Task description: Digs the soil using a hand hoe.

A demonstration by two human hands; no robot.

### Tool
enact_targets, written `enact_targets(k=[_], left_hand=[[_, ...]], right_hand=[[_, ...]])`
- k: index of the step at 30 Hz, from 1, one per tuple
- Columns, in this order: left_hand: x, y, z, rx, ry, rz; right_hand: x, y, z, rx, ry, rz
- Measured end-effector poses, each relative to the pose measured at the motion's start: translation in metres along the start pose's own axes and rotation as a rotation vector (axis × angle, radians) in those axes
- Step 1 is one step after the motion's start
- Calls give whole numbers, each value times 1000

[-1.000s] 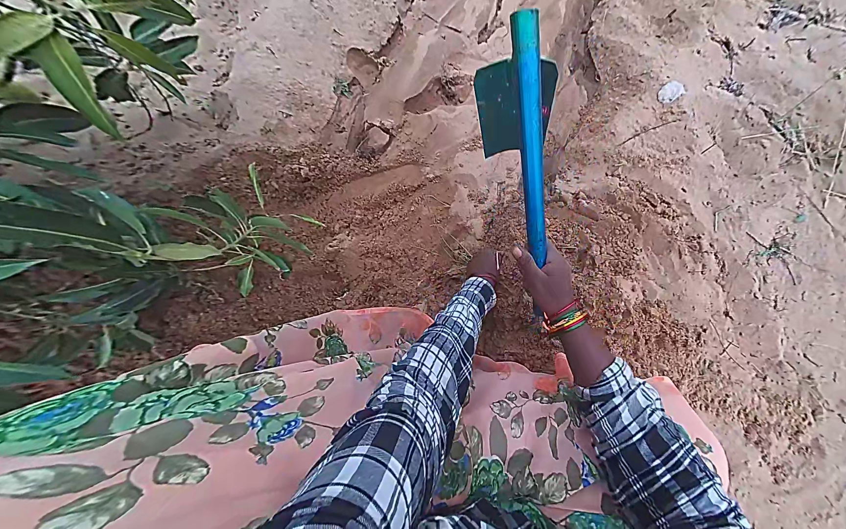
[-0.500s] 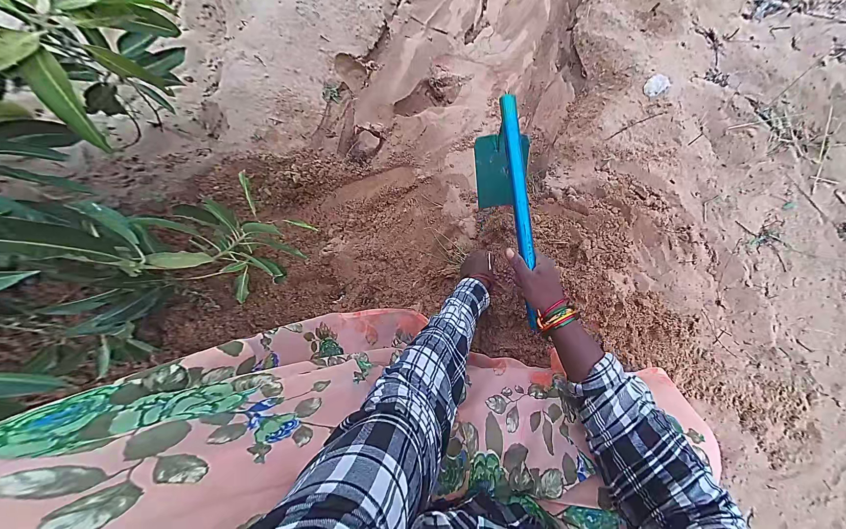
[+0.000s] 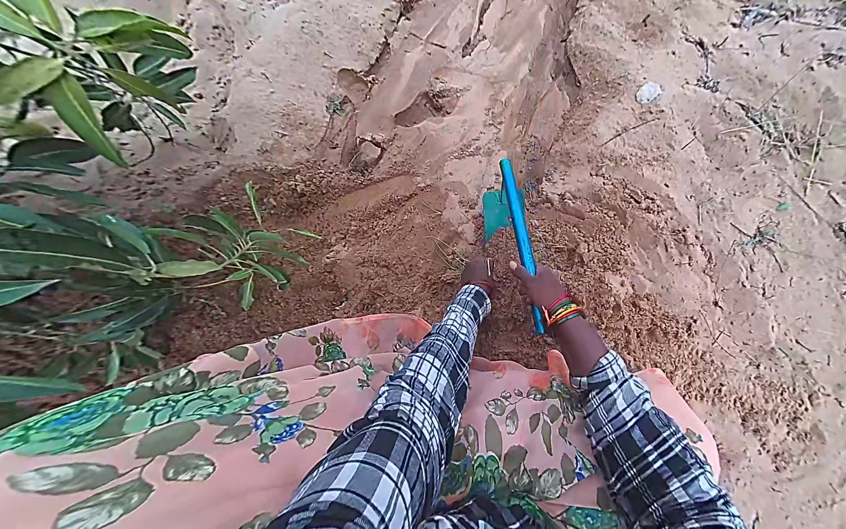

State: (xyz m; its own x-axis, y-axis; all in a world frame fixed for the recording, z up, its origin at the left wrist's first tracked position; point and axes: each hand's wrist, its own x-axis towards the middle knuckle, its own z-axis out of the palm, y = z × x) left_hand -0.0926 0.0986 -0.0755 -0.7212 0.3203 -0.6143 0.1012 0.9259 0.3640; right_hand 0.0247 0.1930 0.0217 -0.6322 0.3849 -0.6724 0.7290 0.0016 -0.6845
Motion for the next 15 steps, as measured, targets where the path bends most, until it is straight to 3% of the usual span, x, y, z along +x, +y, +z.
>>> enact_targets(k=[3, 7, 9, 11, 13, 15], left_hand=[[-2, 1, 0, 7, -9, -8], [0, -2, 1, -24, 11, -10], [1, -3, 0, -29, -12, 8], [2, -1, 0, -17, -22, 4], [0, -1, 2, -43, -23, -15], [-7, 1, 4, -50, -25, -26]], right_hand=[[-11, 0, 3, 14, 113, -260], [-19, -15, 9, 113, 285, -792], [-16, -9, 15, 103, 332, -875], [-15, 2, 20, -31, 289, -656], [-12, 1, 18, -129, 83, -240], [5, 11, 14, -130, -73, -15]])
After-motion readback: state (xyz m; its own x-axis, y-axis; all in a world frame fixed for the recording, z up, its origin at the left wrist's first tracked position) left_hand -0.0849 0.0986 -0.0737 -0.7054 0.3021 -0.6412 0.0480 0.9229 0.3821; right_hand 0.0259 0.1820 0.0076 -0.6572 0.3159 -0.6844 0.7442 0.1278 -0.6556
